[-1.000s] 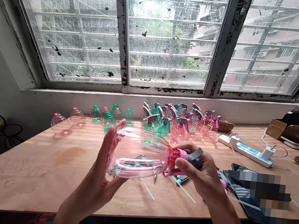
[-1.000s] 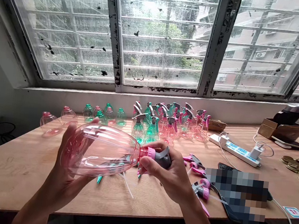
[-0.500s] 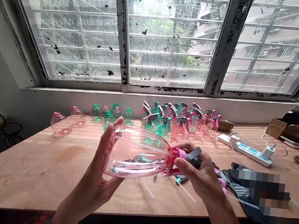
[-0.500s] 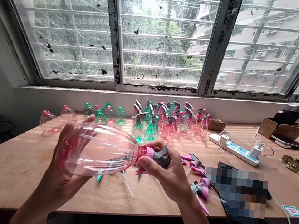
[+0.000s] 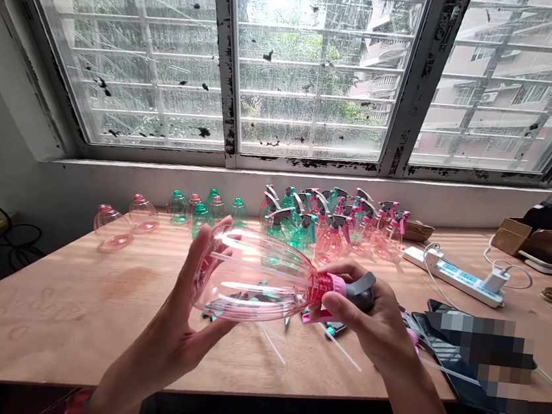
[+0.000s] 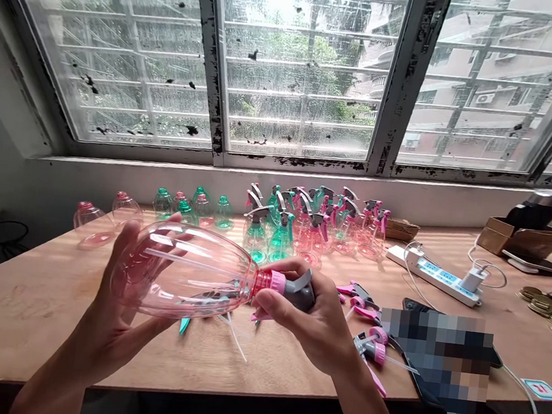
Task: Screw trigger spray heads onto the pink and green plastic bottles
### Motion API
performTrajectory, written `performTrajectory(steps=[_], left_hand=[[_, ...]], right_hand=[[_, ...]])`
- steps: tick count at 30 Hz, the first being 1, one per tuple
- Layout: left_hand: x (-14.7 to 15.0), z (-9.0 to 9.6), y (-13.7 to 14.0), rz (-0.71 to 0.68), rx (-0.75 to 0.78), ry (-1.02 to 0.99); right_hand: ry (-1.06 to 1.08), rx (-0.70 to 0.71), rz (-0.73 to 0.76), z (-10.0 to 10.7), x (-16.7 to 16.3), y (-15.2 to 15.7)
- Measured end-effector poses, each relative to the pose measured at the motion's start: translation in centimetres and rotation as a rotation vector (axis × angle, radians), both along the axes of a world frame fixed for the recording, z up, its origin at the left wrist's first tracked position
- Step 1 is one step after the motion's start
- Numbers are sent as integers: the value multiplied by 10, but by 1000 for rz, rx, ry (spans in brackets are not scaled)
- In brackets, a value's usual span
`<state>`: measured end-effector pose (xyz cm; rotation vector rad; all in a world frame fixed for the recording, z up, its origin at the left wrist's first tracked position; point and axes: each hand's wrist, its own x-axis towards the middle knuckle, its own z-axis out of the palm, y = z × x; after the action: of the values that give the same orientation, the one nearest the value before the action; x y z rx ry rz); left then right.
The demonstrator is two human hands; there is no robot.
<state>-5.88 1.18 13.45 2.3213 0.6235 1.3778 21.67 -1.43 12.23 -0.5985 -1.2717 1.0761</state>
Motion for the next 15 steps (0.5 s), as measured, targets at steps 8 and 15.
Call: performTrajectory(steps=[8, 15], left_hand=[[2, 3, 1, 38, -35, -6], [4, 3, -5, 7, 30, -50]], right_hand=[[-65, 30, -77, -3, 1, -1], [-60, 56, -66, -2, -1, -1]])
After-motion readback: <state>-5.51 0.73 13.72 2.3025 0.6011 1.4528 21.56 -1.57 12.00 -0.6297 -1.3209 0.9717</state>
